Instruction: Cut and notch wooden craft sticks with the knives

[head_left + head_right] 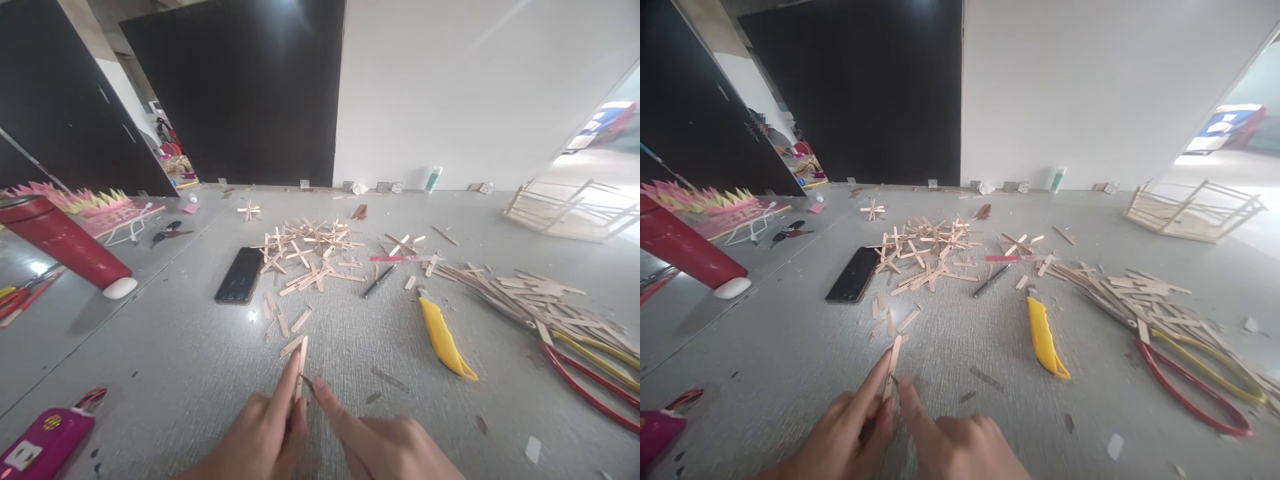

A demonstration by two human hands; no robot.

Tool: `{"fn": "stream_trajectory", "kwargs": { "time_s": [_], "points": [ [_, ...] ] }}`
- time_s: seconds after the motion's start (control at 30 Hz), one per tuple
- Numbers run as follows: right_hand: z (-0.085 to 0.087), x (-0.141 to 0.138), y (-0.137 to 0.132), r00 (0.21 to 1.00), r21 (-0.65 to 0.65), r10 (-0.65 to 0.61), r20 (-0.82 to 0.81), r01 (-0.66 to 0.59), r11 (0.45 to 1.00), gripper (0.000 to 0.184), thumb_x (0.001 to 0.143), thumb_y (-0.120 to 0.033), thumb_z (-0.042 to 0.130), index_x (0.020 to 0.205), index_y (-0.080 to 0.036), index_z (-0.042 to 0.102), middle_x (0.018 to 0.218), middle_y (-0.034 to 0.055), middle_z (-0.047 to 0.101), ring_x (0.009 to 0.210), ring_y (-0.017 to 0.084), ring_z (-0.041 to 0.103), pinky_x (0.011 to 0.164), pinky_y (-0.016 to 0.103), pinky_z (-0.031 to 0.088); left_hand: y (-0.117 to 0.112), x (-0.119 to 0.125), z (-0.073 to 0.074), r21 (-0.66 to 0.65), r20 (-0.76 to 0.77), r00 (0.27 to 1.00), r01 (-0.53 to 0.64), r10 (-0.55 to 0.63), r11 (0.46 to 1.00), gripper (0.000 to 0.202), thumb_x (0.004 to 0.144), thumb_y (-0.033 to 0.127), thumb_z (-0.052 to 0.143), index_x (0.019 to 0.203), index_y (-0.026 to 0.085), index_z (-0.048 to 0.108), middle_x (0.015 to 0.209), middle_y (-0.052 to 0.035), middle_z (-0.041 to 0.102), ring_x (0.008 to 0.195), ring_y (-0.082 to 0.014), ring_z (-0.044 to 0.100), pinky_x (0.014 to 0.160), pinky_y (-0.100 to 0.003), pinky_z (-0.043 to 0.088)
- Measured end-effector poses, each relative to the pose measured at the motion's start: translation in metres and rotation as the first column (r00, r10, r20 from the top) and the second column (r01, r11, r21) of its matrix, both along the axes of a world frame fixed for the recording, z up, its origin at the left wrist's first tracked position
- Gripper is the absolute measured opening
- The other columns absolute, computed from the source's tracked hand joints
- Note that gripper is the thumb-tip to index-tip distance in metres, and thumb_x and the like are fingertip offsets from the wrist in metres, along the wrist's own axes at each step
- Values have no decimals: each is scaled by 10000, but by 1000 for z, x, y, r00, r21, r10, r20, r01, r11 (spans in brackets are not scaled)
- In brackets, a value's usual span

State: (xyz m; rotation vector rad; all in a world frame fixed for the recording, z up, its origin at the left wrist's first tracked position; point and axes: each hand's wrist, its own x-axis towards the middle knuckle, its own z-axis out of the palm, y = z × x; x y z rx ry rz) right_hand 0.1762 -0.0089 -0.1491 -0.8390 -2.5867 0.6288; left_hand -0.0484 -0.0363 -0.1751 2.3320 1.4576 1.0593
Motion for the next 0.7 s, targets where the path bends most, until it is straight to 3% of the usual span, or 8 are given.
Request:
{"fn": "stream_trajectory", "kwargs": {
  "time_s": [0.1, 0.17, 0.23, 0.33, 0.43, 0.53, 0.6, 0.7],
  "points": [
    [35, -3, 16, 999, -177, -45, 4, 45, 983, 526, 950, -112, 473, 1452, -183, 613, 592, 11, 696, 436, 120, 550, 439, 210, 384, 0, 1, 6, 6, -34, 999, 18, -18, 1000, 699, 1036, 144, 352, 1668, 230, 66, 496, 127, 476, 331, -105, 471, 414, -168, 405],
    [59, -3, 28, 996, -221, -78, -37, 69, 973, 409, 980, -154, 478, 1271, -242, 751, 664, 10, 729, 532, 124, 632, 523, 201, 457, 0, 2, 10, 12, -67, 997, 31, -31, 999, 731, 1013, 128, 353, 1669, 235, 50, 506, 126, 469, 341, -106, 479, 441, -172, 427],
    [73, -3, 35, 996, -253, -46, -75, 26, 967, 368, 984, -184, 488, 1160, -264, 801, 703, 3, 744, 595, 128, 664, 549, 192, 476, 0, 3, 12, 0, -88, 995, 46, -45, 999, 751, 998, 115, 346, 1669, 233, 28, 511, 128, 457, 341, -105, 471, 449, -177, 425],
    [62, -3, 30, 997, -208, -52, -53, 40, 977, 403, 992, -158, 460, 1234, -253, 768, 670, -1, 732, 550, 114, 624, 540, 189, 470, 2, 3, 10, -38, -68, 996, 49, -52, 998, 749, 1005, 97, 326, 1662, 219, -14, 500, 141, 413, 327, -106, 430, 418, -189, 362],
    [24, -5, 13, 1000, -27, -13, 14, 13, 1000, 506, 982, -136, 478, 1474, -185, 586, 595, 2, 676, 433, 107, 543, 448, 198, 396, 2, 2, 6, -101, -17, 999, 43, -45, 994, 714, 1029, 99, 349, 1648, 209, 9, 516, 148, 413, 346, -102, 434, 408, -200, 308],
    [-6, -7, 1, 996, 128, 23, 83, -34, 991, 616, 957, -138, 514, 1568, -112, 442, 624, 28, 670, 424, 130, 539, 422, 231, 366, 2, 0, 5, -206, 26, 999, 49, -45, 977, 649, 1049, 113, 365, 1626, 167, 75, 538, 147, 407, 369, -94, 426, 402, -199, 271],
    [-7, -9, 3, 995, 105, 15, 97, -25, 994, 631, 934, -87, 478, 1564, -99, 447, 588, 19, 649, 400, 126, 500, 401, 230, 337, 1, 0, 5, -240, 45, 997, 71, -62, 968, 619, 1054, 117, 351, 1617, 127, 93, 544, 146, 376, 373, -94, 396, 397, -205, 246],
    [23, -9, 19, 996, -71, -15, 86, 21, 997, 565, 937, -70, 455, 1484, -146, 570, 558, -1, 642, 427, 128, 514, 435, 214, 392, 1, 0, 7, -239, 40, 997, 78, -70, 968, 627, 1044, 111, 343, 1623, 113, 103, 547, 145, 326, 378, -97, 368, 407, -208, 250]
  ]
}}
